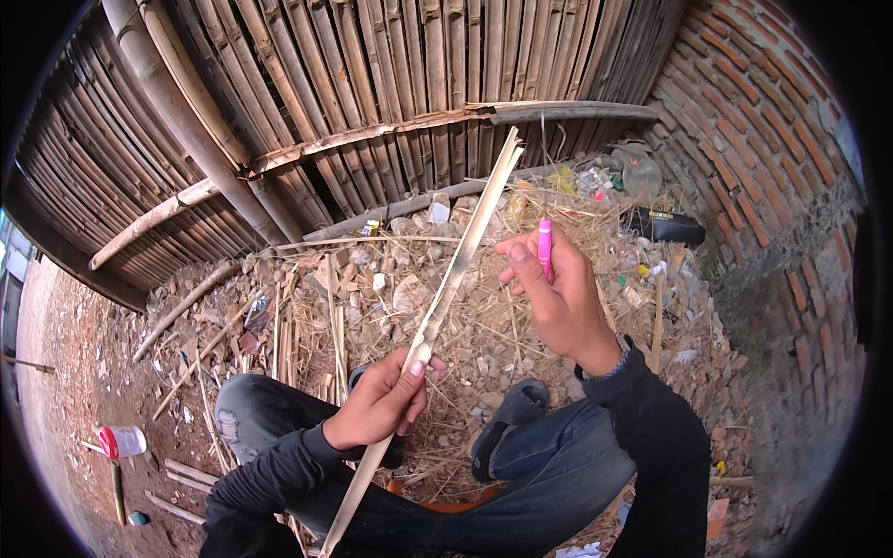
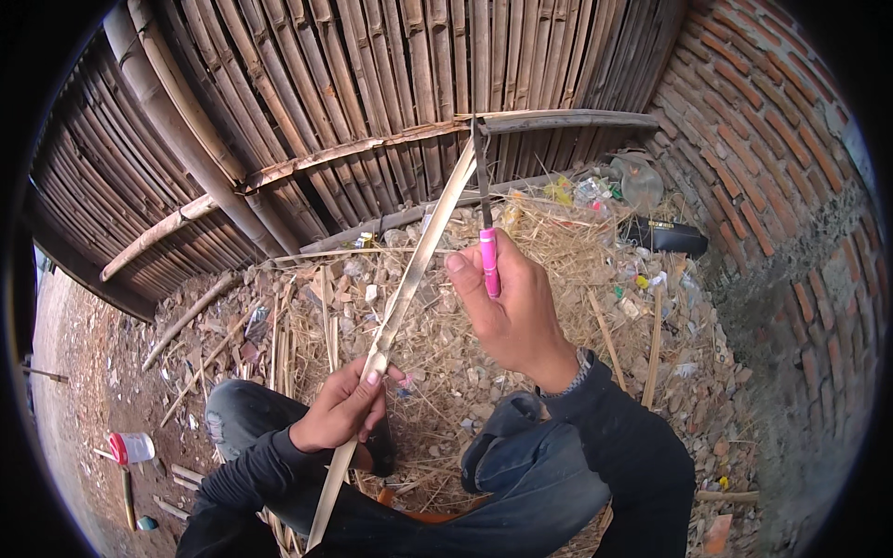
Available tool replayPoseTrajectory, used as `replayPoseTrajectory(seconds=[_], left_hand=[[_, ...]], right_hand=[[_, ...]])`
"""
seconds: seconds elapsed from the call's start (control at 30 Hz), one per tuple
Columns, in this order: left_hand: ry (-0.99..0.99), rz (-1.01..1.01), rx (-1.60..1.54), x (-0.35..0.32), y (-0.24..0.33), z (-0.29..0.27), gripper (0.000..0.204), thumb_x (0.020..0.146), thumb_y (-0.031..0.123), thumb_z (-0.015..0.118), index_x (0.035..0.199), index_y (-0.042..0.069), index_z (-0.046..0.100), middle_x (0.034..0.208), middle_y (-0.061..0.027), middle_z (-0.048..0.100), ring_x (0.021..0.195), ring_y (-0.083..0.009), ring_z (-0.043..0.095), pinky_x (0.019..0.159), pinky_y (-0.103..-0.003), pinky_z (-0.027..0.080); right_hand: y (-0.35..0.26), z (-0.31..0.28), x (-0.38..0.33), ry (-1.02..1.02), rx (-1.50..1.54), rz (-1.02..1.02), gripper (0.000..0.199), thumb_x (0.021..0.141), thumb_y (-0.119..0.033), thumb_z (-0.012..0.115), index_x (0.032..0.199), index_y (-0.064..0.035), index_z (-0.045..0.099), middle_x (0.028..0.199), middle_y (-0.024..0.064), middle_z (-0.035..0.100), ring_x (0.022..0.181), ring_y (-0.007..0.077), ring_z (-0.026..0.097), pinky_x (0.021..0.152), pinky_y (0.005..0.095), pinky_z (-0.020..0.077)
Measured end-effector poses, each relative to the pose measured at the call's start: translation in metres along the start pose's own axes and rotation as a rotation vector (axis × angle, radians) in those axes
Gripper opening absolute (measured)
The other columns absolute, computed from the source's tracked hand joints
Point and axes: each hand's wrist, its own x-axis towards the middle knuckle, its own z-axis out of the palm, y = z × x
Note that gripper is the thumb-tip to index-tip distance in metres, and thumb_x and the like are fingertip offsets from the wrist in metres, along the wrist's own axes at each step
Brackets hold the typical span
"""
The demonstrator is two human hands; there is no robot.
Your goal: The person shaves a strip of bamboo using a knife, removing thin layers along the length of the wood while sitting on a pile of debris.
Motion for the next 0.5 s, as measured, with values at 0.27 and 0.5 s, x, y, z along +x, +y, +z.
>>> replayPoseTrajectory(seconds=[0.27,0.5], left_hand=[[-0.073,-0.048,-0.226,0.006,-0.018,-0.009,0.036,0.117,0.035,0.031,0.116,0.005,0.050,0.060,0.0003,0.043,0.044,-0.0081,0.036,0.043,-0.024,0.038],[-0.059,-0.105,-0.445,-0.002,-0.023,-0.014,0.035,0.117,0.036,0.033,0.106,0.007,0.049,0.057,0.0008,0.036,0.042,-0.0095,0.033,0.039,-0.026,0.035]], right_hand=[[-0.013,0.026,-0.033,-0.356,-0.272,-0.004,0.035,0.108,-0.036,0.054,0.094,-0.0046,0.062,0.060,0.0155,0.061,0.055,0.0372,0.065,0.053,0.0459,0.0485],[0.009,0.045,-0.040,-0.480,-0.554,-0.114,0.039,0.105,-0.040,0.057,0.095,-0.0034,0.064,0.057,0.0187,0.062,0.055,0.0413,0.067,0.052,0.0499,0.0539]])
